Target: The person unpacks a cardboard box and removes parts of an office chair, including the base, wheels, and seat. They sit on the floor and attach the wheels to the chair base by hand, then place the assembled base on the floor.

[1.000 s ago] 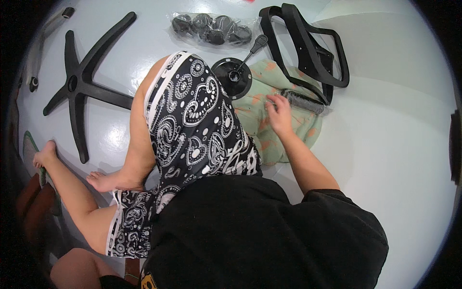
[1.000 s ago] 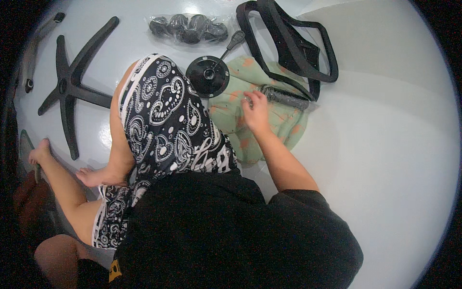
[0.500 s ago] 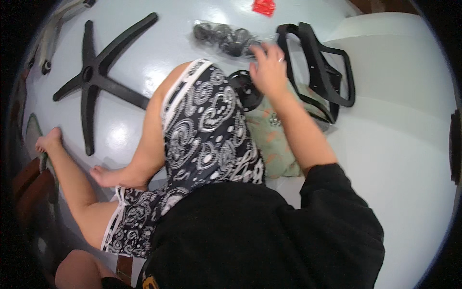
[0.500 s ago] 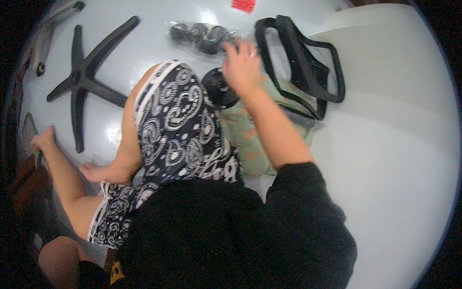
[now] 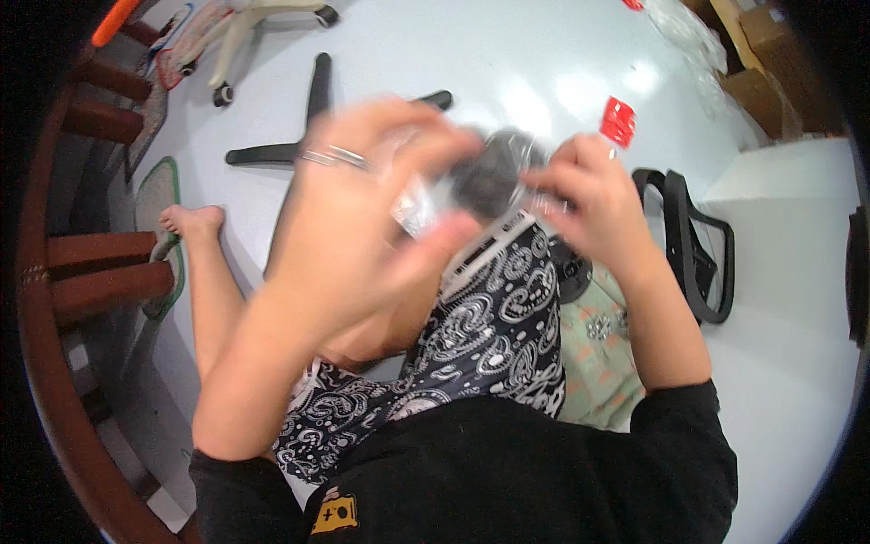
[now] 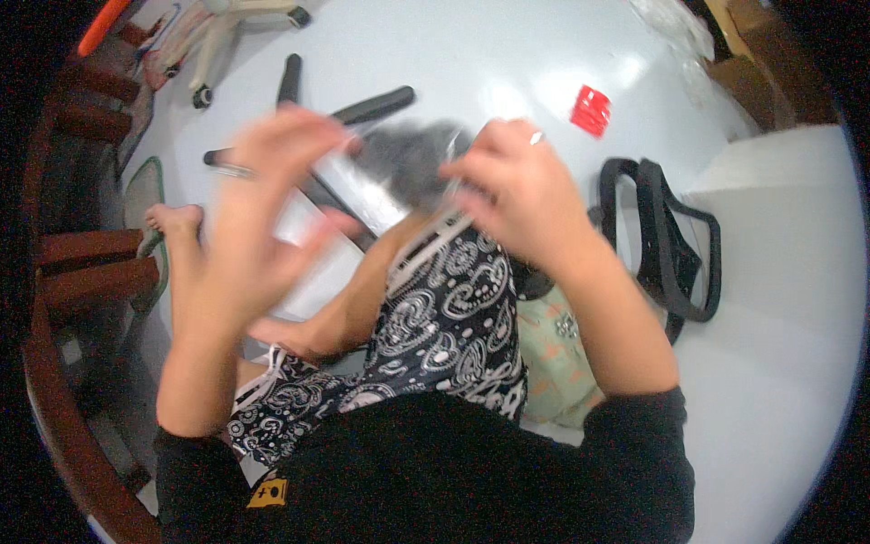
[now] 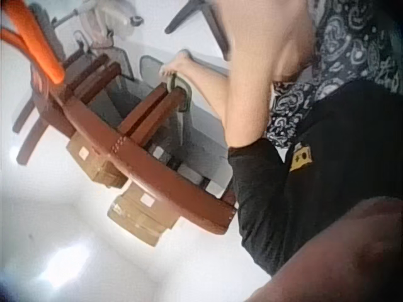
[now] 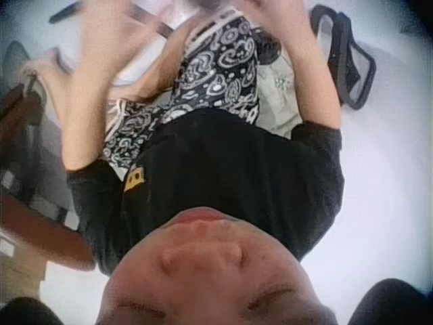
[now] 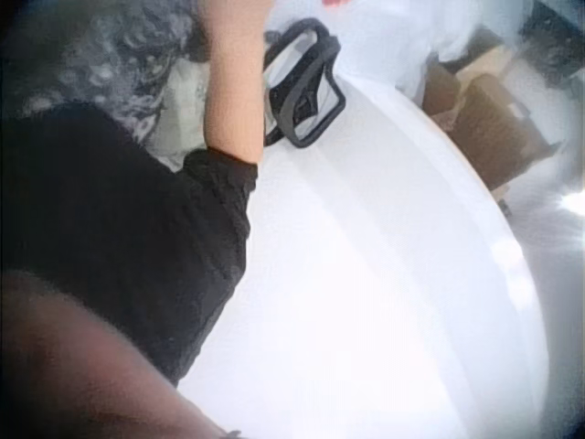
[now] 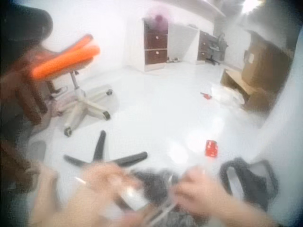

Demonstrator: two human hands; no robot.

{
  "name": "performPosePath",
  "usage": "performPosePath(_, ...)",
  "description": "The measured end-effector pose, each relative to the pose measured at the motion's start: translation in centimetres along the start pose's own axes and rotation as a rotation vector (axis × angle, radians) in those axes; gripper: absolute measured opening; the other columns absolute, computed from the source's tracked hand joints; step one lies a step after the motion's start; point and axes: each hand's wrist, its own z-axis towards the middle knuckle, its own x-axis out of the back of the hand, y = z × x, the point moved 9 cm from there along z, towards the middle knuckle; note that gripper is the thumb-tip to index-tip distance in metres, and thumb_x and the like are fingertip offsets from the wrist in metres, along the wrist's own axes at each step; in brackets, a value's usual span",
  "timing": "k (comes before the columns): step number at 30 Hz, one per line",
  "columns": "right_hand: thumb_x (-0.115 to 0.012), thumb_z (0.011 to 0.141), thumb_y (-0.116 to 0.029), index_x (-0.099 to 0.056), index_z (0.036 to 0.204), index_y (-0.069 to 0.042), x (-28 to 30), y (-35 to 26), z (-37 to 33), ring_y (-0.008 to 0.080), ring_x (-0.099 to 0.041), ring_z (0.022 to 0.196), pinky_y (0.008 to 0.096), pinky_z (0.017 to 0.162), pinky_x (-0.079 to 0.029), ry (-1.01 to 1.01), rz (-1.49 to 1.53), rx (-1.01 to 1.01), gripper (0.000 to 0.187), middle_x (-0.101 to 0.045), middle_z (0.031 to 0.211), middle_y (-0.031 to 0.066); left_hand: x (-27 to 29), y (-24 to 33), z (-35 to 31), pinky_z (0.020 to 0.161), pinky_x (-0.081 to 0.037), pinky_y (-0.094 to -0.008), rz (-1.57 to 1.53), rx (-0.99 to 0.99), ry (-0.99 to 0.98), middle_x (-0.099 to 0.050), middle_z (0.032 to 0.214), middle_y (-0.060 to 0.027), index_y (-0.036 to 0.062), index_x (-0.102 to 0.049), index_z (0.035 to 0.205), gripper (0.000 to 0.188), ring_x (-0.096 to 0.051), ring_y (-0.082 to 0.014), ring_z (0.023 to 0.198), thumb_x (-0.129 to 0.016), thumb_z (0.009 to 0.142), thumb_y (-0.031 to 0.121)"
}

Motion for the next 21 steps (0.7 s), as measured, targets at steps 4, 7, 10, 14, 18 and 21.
performPosePath(4, -0.071, 0.061, -0.012, -0.056, 0.073, -0.008, -2.1, -7.5, -0.5, 0.0279, -0.049, 0.085, 0.0375, 0.076, -0.040, -0.181, 0.470, 0.151, 0.019, -0.049, 0.088, 0.0077, -3.3, 2.7, -3.6, 0.076, -0.035, -0.0399, -0.077, 0.008, -0.325, -0.052, 0.093, -0.0060, 0.0111, -0.056, 0.087, 0.031, -0.049, -0.0256, 0.093, -0.067, 0.068, 0.032)
performPosePath(7, -0.071, 0.066, -0.020, -0.055, 0.071, -0.010, -5.6, -10.6, -4.4, 0.0285, -0.045, 0.094, 0.0394, 0.083, -0.037, -0.444, 0.785, 0.107, 0.020, -0.046, 0.093, 0.0072, -3.4, 5.4, -8.6, 0.071, -0.037, -0.0333, -0.358, -0.026, -0.425, -0.055, 0.080, -0.0029, 0.0109, -0.056, 0.082, 0.019, -0.053, -0.0197, 0.081, -0.064, 0.074, 0.026)
performPosePath(10, -0.070, 0.071, -0.027, -0.057, 0.071, -0.011, -6.2, -14.3, -6.8, 0.0274, -0.044, 0.099, 0.0410, 0.086, -0.035, -0.541, 1.032, 0.167, 0.021, -0.045, 0.092, 0.0058, -4.9, 7.3, -14.0, 0.068, -0.038, -0.0323, -0.823, 0.172, -0.425, -0.054, 0.078, -0.0024, 0.0119, -0.055, 0.081, 0.015, -0.053, -0.0214, 0.078, -0.064, 0.076, 0.023)
performPosePath(14, -0.069, 0.072, -0.028, -0.057, 0.072, -0.011, -5.5, -15.6, -7.0, 0.0246, -0.044, 0.090, 0.0388, 0.084, -0.033, -0.567, 1.058, 0.204, 0.021, -0.044, 0.086, 0.0055, -4.7, 8.8, -14.7, 0.063, -0.037, -0.0322, -0.902, 0.118, -0.509, -0.051, 0.068, -0.0014, 0.0115, -0.054, 0.080, 0.019, -0.051, -0.0220, 0.069, -0.062, 0.077, 0.028)
performPosePath(18, -0.069, 0.072, -0.025, -0.049, 0.063, -0.011, -5.5, -16.1, -6.8, 0.0219, -0.042, 0.076, 0.0356, 0.079, -0.031, -0.637, 1.198, 0.179, 0.026, -0.039, 0.078, 0.0047, -2.6, 8.8, -13.3, 0.059, -0.034, -0.0310, -0.958, 0.089, -0.485, -0.046, 0.062, -0.0006, 0.0119, -0.052, 0.074, 0.023, -0.047, -0.0206, 0.061, -0.064, 0.076, 0.031)
performPosePath(21, -0.069, 0.071, -0.021, -0.042, 0.056, -0.013, -5.1, -15.5, -6.7, 0.0209, -0.039, 0.071, 0.0344, 0.074, -0.029, -0.617, 1.273, 0.096, 0.032, -0.033, 0.076, 0.0036, -0.3, 8.2, -13.4, 0.051, -0.028, -0.0286, -0.806, 0.067, -0.307, -0.039, 0.056, 0.0055, 0.0176, -0.049, 0.060, 0.029, -0.038, -0.0136, 0.050, -0.073, 0.068, 0.032)
